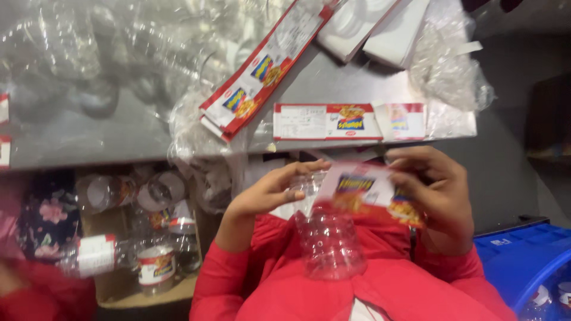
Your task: The person applies labels to plastic jars by hand. They peel the backing from a label, align it onto a jar, and wrap it around the jar surface. They repeat this for multiple jars throughout the episode.
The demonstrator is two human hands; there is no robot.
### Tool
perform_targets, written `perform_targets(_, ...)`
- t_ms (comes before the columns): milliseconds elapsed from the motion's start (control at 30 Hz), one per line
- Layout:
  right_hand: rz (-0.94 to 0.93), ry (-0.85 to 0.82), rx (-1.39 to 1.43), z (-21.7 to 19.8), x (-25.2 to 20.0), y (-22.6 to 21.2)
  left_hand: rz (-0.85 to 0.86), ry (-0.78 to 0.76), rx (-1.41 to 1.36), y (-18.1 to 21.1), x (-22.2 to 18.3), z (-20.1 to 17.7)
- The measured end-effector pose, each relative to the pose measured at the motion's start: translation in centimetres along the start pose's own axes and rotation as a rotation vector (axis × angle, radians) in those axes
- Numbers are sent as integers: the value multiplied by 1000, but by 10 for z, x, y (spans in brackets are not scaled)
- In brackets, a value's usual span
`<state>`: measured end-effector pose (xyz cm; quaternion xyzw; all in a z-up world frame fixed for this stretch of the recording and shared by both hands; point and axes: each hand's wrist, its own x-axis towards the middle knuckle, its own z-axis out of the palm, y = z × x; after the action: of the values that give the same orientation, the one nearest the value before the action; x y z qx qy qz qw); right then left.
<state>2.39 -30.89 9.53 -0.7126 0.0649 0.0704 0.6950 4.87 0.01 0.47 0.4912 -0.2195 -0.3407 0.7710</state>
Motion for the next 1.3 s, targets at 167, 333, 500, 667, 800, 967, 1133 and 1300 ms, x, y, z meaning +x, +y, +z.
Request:
perform_targets(167,-216,-734,-353,13,24,-1,-2,-148,209,-9,-4,-24)
perform_targets(333,-204,-725,-380,21,32,-1,-6,-265,147,-5,-5,-36)
perform_targets(500,-80,-714,-458,22,43,8,-129,-303,341,11,-1,-35)
perform_targets(667,-89,-710,-409,24,49,19,-25,-299,490,15,3,-34)
perform_targets(800,-130,-709,-470,22,54,29,-27,-251,444,-3,-1,-42)
perform_targets(967,-534,-533,-490,20,57,37,-40,28,-89,-52,-17,-50)
perform_targets(1133,-585,-654,-264,15,61,54,219,341,-412,-86,-22,-51)
perform_targets(1300,-613,-252,-624,48,31,97,458,652,-411,-106,14,-33)
